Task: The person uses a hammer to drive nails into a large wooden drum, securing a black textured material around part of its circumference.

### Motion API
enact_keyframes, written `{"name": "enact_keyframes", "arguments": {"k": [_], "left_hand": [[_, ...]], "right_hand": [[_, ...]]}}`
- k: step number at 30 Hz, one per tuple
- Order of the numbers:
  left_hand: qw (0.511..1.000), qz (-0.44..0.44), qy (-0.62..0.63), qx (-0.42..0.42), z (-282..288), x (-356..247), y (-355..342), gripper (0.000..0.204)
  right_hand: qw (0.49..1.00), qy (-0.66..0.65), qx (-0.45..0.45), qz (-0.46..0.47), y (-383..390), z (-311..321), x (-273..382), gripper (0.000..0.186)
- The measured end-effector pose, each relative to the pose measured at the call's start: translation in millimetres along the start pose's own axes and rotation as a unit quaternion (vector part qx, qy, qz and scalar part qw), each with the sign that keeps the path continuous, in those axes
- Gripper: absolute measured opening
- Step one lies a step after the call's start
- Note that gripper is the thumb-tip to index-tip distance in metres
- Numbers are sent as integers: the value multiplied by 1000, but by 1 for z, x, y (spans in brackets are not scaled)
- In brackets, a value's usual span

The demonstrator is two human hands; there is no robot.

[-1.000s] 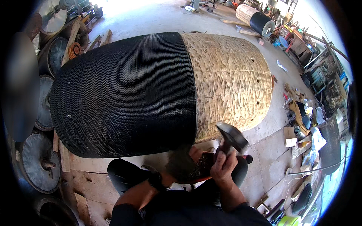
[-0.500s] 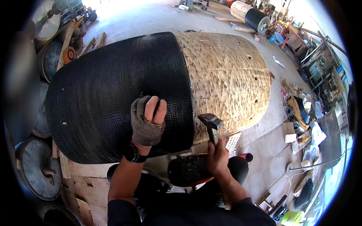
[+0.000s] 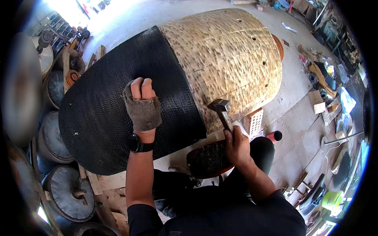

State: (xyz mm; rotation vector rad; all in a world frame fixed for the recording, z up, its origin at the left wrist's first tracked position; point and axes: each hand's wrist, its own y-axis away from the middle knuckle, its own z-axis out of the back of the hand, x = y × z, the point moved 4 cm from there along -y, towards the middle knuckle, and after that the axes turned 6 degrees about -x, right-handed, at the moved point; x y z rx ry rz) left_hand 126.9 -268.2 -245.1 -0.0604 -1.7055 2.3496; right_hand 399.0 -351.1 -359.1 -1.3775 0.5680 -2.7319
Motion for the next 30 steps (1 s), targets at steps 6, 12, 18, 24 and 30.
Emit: {"name": "enact_keyframes", "arguments": {"k": [6,12,18,24,30], "left_hand": [[982,27,184,0,20,-67,24,29],[941,106,312,70,10,-105,62,46],[950,111,252,149,9,-105,47,50],[948,171,208,171,2,-114,37,61],[947,185,188,182,1,-118,34,66]], "right_hand": [[1000,-11,16,8,20,5,-16,24],[999,-36,19,12,19,4,-19,24],[998,-45,16,32,13,6,-15,24],[997,-62,7,51,7,6,2,22],[999,10,33,42,4,3,5,24]]}}
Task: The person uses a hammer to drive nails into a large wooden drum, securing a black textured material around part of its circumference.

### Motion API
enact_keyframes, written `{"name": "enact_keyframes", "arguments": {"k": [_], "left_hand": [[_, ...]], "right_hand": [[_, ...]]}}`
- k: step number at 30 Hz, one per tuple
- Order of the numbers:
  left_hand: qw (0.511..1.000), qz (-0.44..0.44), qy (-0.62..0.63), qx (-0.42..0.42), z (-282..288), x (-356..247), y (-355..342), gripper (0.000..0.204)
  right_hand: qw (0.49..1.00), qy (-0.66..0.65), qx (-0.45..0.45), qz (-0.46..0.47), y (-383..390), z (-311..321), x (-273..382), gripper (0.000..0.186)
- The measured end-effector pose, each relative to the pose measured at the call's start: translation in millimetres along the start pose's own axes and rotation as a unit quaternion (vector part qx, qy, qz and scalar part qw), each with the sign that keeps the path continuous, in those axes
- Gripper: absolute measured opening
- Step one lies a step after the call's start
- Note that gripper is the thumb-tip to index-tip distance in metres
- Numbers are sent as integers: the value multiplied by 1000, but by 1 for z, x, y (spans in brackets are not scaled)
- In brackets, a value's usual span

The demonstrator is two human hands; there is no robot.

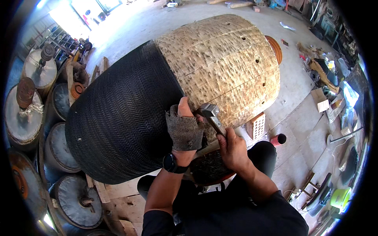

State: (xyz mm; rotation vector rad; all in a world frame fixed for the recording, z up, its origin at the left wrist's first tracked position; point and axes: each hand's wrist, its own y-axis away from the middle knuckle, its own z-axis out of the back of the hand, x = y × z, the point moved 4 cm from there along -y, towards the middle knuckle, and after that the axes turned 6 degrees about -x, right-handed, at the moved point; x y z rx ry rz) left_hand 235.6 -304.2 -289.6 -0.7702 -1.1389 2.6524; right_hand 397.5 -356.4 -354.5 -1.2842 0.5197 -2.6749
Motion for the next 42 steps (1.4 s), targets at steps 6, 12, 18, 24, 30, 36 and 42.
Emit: {"name": "enact_keyframes", "arguments": {"k": [6,12,18,24,30,36,42], "left_hand": [[1000,-4,-9,24,0,0,3,67],[992,-103,29,-64,10,-1,49,65],[981,-126,84,123,-22,-3,156,39],[958,-129,100,237,-39,-15,196,22],[959,-130,152,198,-43,-17,186,15],[963,-149,144,174,-48,-18,188,19],[952,-174,107,228,-42,-20,181,20]], "right_hand": [[999,29,-10,14,-3,7,9,24],[985,-78,-114,104,6,26,20,18],[1000,8,-2,14,3,2,6,12],[964,-197,-151,91,21,11,1,13],[997,-64,-44,31,5,-7,12,17],[987,-94,-101,86,11,-7,9,10],[985,-111,-103,85,20,0,9,17]]}}
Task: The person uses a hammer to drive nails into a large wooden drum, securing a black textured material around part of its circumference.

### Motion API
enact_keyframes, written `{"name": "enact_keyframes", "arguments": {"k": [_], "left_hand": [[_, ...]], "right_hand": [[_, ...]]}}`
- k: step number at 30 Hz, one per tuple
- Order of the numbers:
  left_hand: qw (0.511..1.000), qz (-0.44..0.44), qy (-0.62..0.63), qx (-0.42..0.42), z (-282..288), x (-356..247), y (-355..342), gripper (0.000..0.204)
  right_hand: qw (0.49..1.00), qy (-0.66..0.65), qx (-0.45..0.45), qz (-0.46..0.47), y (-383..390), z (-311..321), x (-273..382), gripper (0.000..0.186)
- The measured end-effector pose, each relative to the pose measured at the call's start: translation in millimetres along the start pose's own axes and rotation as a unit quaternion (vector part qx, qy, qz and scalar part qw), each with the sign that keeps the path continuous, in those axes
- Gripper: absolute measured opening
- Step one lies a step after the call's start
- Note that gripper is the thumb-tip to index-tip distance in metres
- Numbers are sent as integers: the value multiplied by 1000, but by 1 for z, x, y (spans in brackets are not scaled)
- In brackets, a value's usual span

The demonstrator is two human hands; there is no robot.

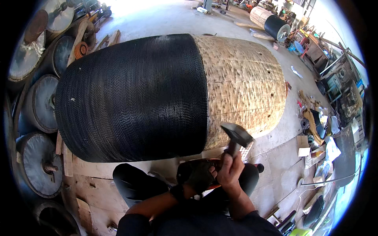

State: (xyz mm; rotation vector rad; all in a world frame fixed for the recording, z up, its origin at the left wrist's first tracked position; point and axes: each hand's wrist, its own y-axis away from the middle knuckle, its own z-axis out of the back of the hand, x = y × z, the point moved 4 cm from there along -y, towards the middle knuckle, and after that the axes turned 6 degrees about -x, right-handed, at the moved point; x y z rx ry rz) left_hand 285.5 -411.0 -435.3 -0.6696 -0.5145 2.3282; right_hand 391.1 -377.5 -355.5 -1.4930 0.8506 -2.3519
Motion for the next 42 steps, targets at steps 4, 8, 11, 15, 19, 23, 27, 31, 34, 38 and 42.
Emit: {"name": "enact_keyframes", "arguments": {"k": [4,8,11,15,19,23,27,31,34,38,42], "left_hand": [[999,-3,28,-40,0,-3,7,20],[991,-1,54,-121,9,-5,5,14],[986,-32,98,-132,18,-4,4,11],[985,65,133,-91,10,4,2,13],[982,78,44,-169,56,33,-17,23],[936,5,-58,-347,108,78,-27,29],[893,-26,-259,-367,176,103,-51,41],[876,21,-301,-376,185,117,-67,40],[872,34,-319,-370,186,120,-70,40],[869,45,-334,-362,187,117,-75,38],[869,45,-342,-354,186,119,-78,32]], "right_hand": [[998,56,24,-16,-10,-10,0,22],[994,90,49,-41,-13,-11,3,23],[998,-19,-44,-43,5,2,-3,24],[982,188,28,17,-14,-13,-7,18],[989,123,66,-42,-3,-3,-10,18],[996,-65,-55,12,4,6,-10,22],[981,160,70,-79,-18,-22,-5,15],[999,31,-15,-40,0,0,-5,17],[989,140,36,-15,-7,-13,-19,17],[993,111,34,4,-11,-8,-12,18],[999,2,-28,33,14,9,-21,18]]}}
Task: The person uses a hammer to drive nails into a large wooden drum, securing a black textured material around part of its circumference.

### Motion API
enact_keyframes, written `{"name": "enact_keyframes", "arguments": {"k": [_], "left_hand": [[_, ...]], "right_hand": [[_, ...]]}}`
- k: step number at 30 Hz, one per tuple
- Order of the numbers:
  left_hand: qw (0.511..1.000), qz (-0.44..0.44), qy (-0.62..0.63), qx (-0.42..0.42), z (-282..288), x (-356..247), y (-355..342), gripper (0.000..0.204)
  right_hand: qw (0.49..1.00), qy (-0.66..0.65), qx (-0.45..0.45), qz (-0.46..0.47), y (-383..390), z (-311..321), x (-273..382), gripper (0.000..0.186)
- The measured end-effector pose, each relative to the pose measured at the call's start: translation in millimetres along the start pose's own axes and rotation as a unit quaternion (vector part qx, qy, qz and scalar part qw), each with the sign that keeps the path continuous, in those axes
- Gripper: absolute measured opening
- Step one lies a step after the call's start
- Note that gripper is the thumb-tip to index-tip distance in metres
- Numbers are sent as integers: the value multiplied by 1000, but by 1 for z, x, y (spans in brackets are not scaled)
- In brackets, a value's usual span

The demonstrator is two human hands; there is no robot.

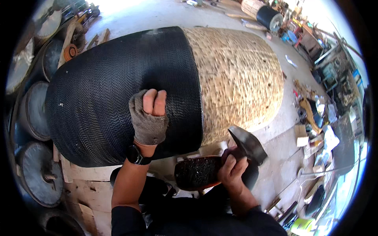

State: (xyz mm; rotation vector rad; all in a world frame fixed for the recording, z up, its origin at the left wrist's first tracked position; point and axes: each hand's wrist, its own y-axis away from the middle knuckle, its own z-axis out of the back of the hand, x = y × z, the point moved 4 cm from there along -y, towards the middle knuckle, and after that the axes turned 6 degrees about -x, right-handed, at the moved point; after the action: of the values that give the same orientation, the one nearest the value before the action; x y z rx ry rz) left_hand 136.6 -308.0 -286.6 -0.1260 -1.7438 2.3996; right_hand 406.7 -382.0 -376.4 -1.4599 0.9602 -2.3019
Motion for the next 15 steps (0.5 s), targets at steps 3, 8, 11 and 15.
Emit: {"name": "enact_keyframes", "arguments": {"k": [3,8,11,15], "left_hand": [[1000,-9,-14,12,2,1,1,32],[998,2,-47,40,3,-4,-1,40],[998,-1,-57,31,6,-8,-8,41],[998,-22,56,-14,19,-32,-3,34]], "right_hand": [[977,187,85,-50,-28,-16,11,16],[983,145,75,-80,-5,1,-4,20],[988,107,82,-82,7,16,3,20],[985,109,87,-103,25,23,-5,22]]}}
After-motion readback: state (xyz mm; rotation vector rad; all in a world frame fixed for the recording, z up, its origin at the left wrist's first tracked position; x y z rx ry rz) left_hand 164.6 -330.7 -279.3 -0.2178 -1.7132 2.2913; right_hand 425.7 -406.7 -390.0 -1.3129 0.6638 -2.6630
